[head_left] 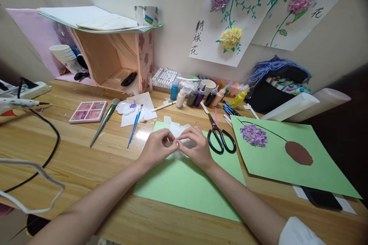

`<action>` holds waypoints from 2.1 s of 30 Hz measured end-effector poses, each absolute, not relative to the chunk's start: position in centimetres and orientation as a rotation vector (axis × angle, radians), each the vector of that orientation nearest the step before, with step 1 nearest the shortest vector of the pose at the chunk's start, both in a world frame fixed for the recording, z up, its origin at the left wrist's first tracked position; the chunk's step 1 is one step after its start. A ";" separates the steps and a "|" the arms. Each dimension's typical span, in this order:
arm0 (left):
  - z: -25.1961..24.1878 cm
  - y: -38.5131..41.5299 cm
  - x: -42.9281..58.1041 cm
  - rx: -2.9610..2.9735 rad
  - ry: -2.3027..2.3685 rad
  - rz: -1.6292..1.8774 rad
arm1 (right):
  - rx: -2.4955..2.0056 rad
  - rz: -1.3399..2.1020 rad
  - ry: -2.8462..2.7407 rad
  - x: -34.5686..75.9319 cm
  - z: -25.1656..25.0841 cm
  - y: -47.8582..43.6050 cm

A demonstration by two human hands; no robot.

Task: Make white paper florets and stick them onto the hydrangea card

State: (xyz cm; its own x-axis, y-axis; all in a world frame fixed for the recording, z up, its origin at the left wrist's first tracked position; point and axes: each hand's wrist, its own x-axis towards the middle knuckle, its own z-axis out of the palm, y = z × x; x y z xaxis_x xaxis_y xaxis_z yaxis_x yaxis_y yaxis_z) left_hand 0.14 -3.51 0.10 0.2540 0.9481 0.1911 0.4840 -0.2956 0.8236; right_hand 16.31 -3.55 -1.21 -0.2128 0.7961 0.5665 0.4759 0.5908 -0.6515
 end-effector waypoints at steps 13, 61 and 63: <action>0.2 -3.6 0.3 1.883 1.292 0.928 | -1.034 0.411 -1.860 16.3 -1.1 -3.5; 0.3 -3.5 0.1 1.934 1.273 0.932 | -1.034 0.513 -1.868 16.5 -1.0 -3.5; 0.3 -3.5 0.1 1.930 1.275 0.931 | -1.030 0.516 -1.863 16.4 -1.0 -3.5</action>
